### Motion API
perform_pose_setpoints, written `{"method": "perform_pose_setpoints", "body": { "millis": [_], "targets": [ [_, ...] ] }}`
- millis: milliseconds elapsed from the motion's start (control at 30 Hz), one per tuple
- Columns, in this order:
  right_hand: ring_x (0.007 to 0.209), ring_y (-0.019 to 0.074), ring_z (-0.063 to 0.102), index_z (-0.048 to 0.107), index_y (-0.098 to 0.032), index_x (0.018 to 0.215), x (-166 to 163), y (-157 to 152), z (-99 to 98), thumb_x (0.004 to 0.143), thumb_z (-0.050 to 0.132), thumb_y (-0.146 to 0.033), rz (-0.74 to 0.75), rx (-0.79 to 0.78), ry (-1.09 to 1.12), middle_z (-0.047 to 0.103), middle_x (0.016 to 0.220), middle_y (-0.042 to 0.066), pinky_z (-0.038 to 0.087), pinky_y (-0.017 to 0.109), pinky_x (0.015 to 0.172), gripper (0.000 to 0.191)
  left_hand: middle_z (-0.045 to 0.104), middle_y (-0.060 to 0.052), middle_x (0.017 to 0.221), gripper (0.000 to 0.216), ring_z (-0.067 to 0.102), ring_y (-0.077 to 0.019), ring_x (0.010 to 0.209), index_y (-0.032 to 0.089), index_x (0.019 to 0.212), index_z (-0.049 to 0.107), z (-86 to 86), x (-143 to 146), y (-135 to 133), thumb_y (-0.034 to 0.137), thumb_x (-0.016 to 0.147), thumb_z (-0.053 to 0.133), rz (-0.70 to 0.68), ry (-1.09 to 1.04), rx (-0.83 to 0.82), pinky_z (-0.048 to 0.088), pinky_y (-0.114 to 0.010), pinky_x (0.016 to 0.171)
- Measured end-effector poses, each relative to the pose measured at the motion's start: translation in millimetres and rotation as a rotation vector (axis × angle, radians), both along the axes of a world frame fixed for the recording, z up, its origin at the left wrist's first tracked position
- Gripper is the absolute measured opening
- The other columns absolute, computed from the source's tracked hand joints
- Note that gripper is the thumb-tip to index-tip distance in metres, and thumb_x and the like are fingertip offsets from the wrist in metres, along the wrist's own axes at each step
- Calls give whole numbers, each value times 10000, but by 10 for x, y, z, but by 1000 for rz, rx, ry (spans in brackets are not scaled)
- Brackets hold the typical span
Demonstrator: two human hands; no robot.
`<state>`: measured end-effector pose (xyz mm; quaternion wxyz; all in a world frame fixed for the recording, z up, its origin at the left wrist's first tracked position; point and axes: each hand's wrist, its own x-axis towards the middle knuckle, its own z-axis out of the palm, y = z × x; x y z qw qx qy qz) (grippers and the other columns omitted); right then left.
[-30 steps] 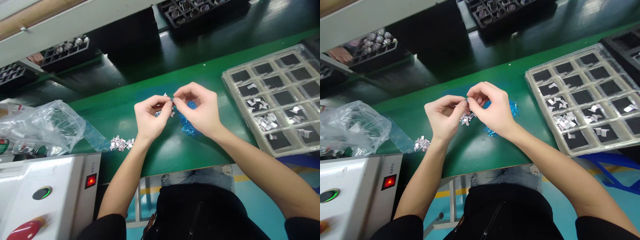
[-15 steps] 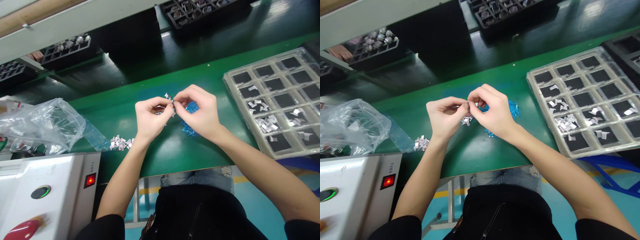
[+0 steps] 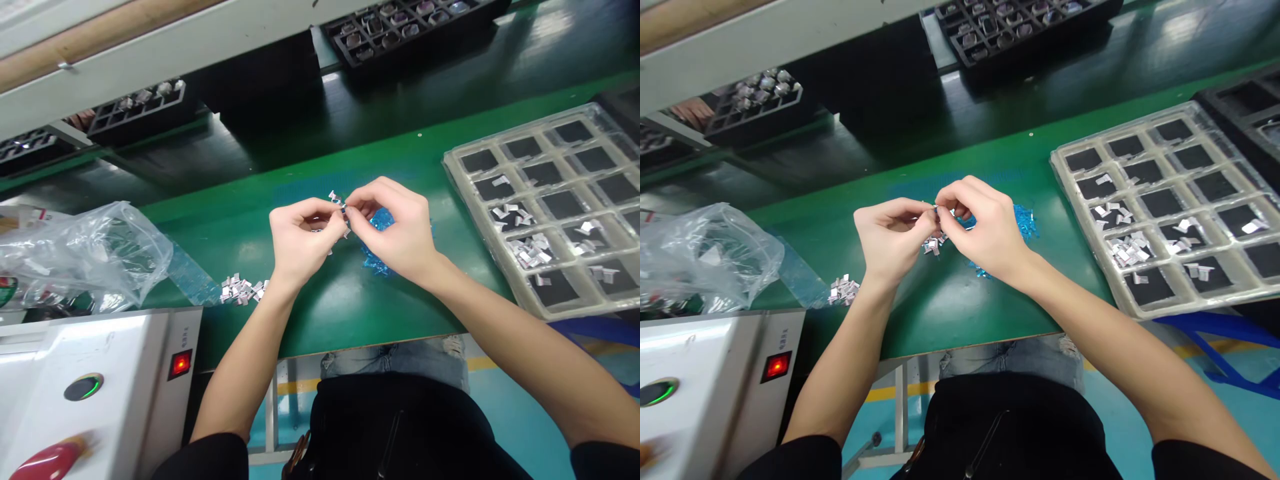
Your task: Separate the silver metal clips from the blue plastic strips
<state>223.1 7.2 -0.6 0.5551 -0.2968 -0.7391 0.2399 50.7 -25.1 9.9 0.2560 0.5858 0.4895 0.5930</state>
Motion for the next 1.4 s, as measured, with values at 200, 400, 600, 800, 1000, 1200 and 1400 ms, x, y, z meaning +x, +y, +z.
{"method": "perform_pose_setpoints", "body": {
  "millis": [200,400,600,800,1000,1200,1400],
  "targets": [
    [814,229,714,740,-278,1000,-9,-2,-47,1076,680,-244,-41,57,-21,794,954,41,633,409,774,103,806,-3,726,91,762,-153,614,214,767,882,-20,7,8,242,817,812,79,6,18,626,-220,579],
    [871,281,719,720,-296,982,-8,-7,-54,1056,758,-308,-93,76,-60,788,975,68,663,482,827,84,824,4,757,96,766,-148,652,227,786,876,-38,8,-2,245,851,808,152,112,121,650,-234,642],
    [947,268,741,730,-280,1006,-4,0,-44,1069,691,-204,3,146,-1,782,1046,69,660,478,884,105,855,11,809,105,777,-145,666,241,836,890,-78,-5,-4,199,879,804,147,217,245,648,-247,689],
    [940,256,751,704,-279,953,-1,11,-45,1049,685,-207,-4,118,-13,807,1059,68,635,440,792,121,854,14,802,116,775,-139,658,242,831,889,-85,-30,9,191,872,793,146,232,265,636,-239,683],
    [964,278,779,660,-289,893,9,-20,-2,982,708,-222,-51,75,-37,849,1057,63,625,443,764,121,838,3,789,96,774,-149,673,230,808,876,-74,-47,14,240,868,802,197,194,164,655,-247,685],
    [971,304,759,635,-268,775,91,81,5,989,721,-246,-212,-55,-169,832,1035,81,616,490,864,232,819,-11,770,92,739,-139,604,209,806,860,-57,-63,44,230,887,819,107,9,74,615,-234,590],
    [972,356,689,679,-241,738,251,239,-167,913,777,-230,-304,-162,-473,793,1023,127,601,567,903,201,811,-32,765,126,729,-149,592,200,788,836,-66,-128,89,278,887,851,68,29,-57,589,-243,549]
  ]
}}
